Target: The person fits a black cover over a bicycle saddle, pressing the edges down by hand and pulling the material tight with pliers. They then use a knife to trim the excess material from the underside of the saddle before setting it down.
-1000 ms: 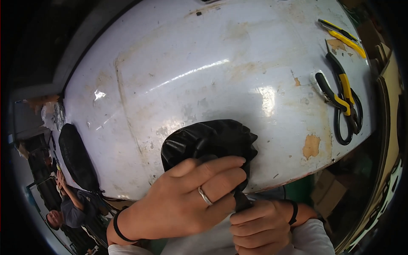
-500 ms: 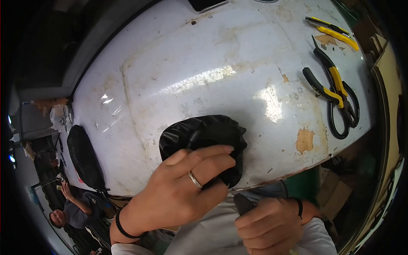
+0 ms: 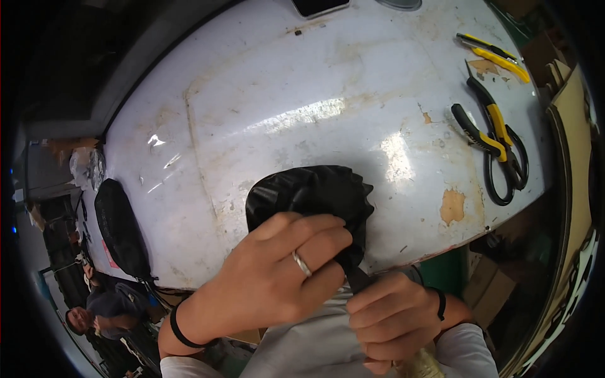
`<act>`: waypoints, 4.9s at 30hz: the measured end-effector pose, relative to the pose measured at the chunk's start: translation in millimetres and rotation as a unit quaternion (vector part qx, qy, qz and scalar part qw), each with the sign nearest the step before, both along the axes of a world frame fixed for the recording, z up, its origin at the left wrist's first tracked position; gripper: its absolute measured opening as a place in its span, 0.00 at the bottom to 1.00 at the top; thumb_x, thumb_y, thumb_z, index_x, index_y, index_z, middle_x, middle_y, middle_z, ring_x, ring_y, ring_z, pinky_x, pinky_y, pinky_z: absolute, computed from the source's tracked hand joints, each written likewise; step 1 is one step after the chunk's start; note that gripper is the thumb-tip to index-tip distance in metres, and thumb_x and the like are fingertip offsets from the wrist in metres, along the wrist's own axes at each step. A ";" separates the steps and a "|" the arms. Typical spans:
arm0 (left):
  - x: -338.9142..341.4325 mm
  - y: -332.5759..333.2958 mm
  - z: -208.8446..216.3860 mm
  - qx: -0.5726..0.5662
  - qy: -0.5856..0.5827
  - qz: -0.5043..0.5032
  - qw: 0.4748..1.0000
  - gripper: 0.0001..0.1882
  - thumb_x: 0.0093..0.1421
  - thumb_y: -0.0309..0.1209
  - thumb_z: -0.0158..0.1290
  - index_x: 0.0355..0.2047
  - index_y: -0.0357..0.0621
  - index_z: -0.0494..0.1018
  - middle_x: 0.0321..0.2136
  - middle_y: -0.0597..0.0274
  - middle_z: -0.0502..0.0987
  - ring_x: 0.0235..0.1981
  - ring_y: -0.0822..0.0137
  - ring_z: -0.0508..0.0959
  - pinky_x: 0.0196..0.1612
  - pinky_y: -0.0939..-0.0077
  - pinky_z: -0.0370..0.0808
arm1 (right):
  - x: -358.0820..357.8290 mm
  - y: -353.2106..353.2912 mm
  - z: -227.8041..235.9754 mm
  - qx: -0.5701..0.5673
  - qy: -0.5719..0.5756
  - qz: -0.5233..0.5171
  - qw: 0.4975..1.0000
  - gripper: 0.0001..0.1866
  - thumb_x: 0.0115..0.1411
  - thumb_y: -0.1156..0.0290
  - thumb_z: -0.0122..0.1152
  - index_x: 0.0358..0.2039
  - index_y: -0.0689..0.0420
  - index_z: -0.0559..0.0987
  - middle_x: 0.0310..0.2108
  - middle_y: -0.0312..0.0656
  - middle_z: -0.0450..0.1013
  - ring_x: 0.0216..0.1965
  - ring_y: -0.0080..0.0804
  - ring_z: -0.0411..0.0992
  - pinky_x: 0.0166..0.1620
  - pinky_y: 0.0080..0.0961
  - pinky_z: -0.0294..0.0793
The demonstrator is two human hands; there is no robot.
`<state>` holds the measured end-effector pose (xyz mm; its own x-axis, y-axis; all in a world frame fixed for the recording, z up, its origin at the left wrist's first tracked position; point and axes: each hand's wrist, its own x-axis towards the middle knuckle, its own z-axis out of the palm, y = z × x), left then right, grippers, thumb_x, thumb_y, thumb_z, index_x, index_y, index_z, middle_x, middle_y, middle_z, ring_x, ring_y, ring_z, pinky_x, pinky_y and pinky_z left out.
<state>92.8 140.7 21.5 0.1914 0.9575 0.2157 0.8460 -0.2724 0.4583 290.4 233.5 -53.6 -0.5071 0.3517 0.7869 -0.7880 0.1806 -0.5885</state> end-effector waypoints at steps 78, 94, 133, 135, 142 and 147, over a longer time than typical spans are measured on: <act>-3.8 -18.0 4.8 -0.053 -0.001 0.111 0.992 0.16 0.32 0.30 0.71 0.17 0.52 0.73 0.31 0.74 0.77 0.36 0.65 0.81 0.26 0.71 0.76 | -20.4 -10.9 3.0 -0.021 0.047 0.069 0.996 0.20 0.71 0.68 0.67 0.23 0.65 0.75 0.22 0.45 0.73 0.22 0.40 0.74 0.29 0.40 0.81; -5.1 -23.4 0.1 -0.036 0.077 0.093 0.992 0.14 0.38 0.38 0.71 0.25 0.56 0.80 0.36 0.73 0.80 0.36 0.67 0.82 0.26 0.72 0.71 | -23.0 -16.0 -9.6 0.052 0.049 0.031 0.997 0.13 0.63 0.73 0.66 0.23 0.62 0.76 0.21 0.44 0.72 0.22 0.39 0.74 0.32 0.42 0.83; 2.7 -37.7 13.6 -0.073 -0.018 0.131 0.988 0.20 0.39 0.31 0.78 0.32 0.49 0.80 0.47 0.62 0.78 0.50 0.51 0.76 0.57 0.50 0.68 | 20.0 -3.4 2.2 0.043 -0.095 0.007 0.995 0.16 0.64 0.65 0.76 0.31 0.63 0.80 0.26 0.42 0.78 0.26 0.39 0.79 0.34 0.40 0.88; 2.7 -37.7 16.3 -0.092 -0.029 0.145 0.985 0.20 0.40 0.32 0.78 0.31 0.49 0.80 0.48 0.62 0.78 0.50 0.51 0.75 0.57 0.52 0.67 | 18.8 -0.3 4.7 0.025 -0.101 0.012 0.994 0.15 0.63 0.67 0.77 0.31 0.63 0.79 0.27 0.43 0.78 0.28 0.41 0.79 0.37 0.41 0.87; 4.3 -31.8 20.4 -0.132 -0.068 0.191 0.970 0.17 0.41 0.34 0.79 0.25 0.48 0.81 0.44 0.65 0.79 0.49 0.56 0.74 0.55 0.57 0.66 | 18.9 -18.6 11.0 -0.016 -0.170 -0.083 0.982 0.17 0.63 0.63 0.80 0.32 0.58 0.78 0.30 0.41 0.82 0.33 0.44 0.85 0.47 0.46 0.89; 3.9 -37.6 14.0 -0.119 -0.061 0.199 0.971 0.15 0.42 0.31 0.78 0.23 0.48 0.80 0.41 0.67 0.79 0.46 0.58 0.75 0.54 0.57 0.66 | 15.9 -6.1 11.1 0.023 -0.105 0.065 0.992 0.10 0.65 0.76 0.69 0.43 0.59 0.76 0.37 0.45 0.82 0.35 0.45 0.83 0.46 0.49 0.89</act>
<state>96.7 103.1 35.5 -0.2168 0.9760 -0.0220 0.7980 0.1902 0.5718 306.3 227.4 -42.5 -0.6998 0.2390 0.6732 -0.6677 0.1160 -0.7353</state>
